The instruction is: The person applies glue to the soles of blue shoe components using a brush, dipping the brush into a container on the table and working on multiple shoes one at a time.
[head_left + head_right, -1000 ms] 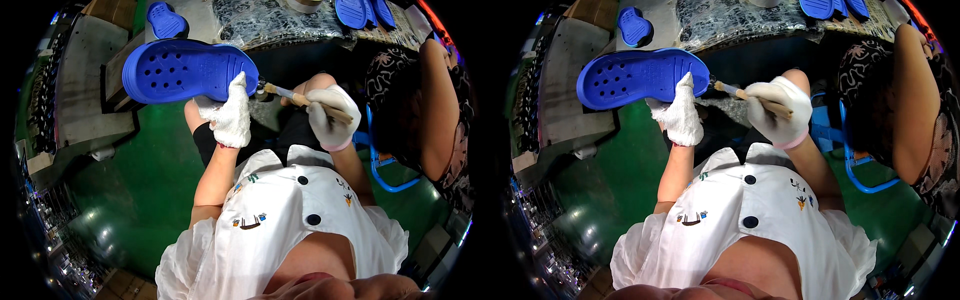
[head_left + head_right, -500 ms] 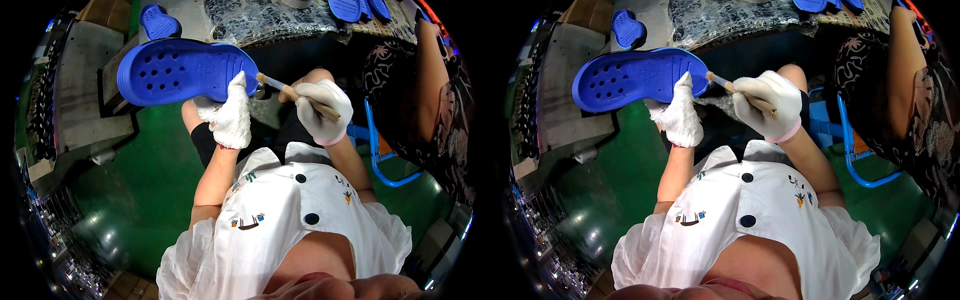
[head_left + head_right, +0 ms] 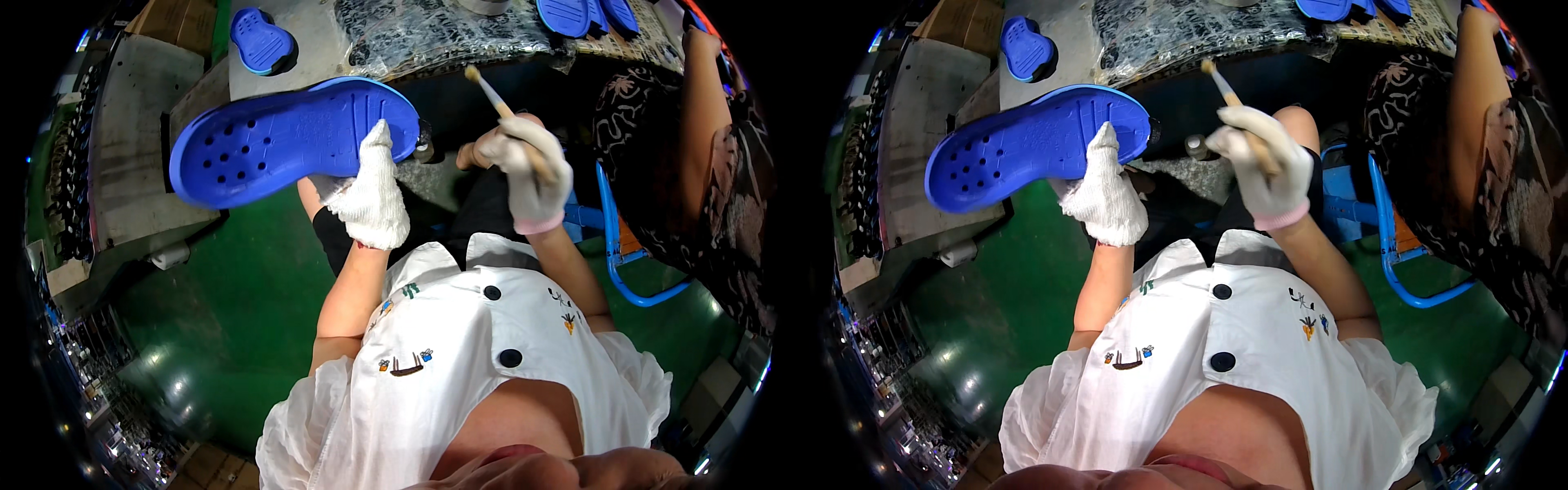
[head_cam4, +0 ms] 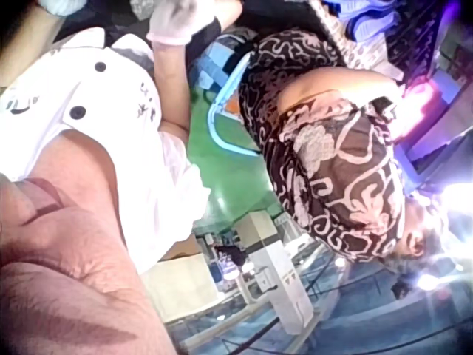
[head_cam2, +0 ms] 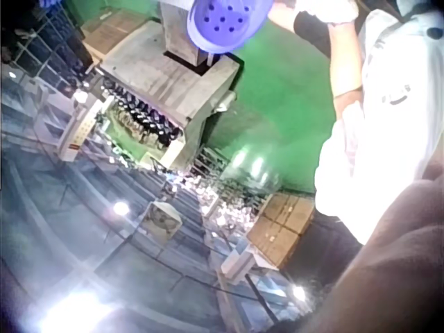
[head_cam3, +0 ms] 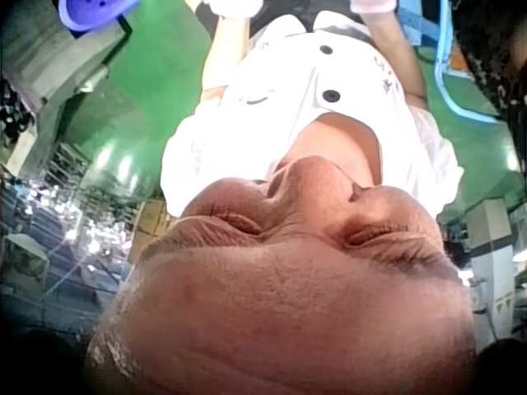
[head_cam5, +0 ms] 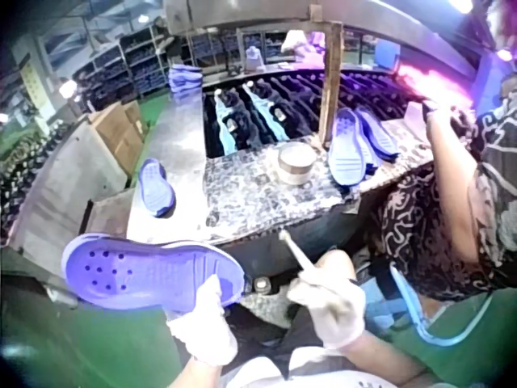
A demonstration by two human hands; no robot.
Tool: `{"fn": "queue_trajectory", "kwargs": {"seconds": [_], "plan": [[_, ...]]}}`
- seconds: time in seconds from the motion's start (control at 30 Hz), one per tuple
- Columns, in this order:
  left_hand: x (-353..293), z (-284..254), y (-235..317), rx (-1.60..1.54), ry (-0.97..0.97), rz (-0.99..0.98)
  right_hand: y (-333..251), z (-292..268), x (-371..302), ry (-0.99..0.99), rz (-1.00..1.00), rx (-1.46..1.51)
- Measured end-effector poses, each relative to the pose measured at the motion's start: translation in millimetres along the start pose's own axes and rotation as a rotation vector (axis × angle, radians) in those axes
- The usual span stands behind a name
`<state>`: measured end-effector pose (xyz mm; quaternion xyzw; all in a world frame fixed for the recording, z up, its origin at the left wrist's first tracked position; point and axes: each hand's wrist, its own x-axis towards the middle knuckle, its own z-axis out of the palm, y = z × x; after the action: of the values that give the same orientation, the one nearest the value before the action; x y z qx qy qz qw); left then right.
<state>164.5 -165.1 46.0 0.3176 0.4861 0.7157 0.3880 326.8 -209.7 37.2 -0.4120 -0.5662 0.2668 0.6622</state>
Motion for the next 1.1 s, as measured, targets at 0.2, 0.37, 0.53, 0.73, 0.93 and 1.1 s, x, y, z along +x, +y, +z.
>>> {"fn": "queue_trajectory", "kwargs": {"seconds": [0.2, 0.37, 0.53, 0.73, 0.93, 1.1], "plan": [[-17, -2, 16, 0.136, -0.107, -0.213, 0, 33, -10, 0.000, 0.463, 0.168], [-31, 14, 30, 0.122, -0.102, -0.214, -6, 37, -7, 0.022, 0.558, 0.174], [-22, -2, -1, 0.023, -0.093, -0.377, 0, 39, -9, 0.063, 0.597, 0.235], [-23, 5, -3, -0.083, -0.051, -0.169, -12, 30, -5, 0.007, 0.517, -0.104], [-26, 30, 18, -0.145, -0.104, -0.264, 4, 4, -16, -0.045, 0.342, -0.123], [-13, 71, 27, 0.304, -0.550, -0.320, 61, -31, -53, -0.113, 0.464, -0.305]]}}
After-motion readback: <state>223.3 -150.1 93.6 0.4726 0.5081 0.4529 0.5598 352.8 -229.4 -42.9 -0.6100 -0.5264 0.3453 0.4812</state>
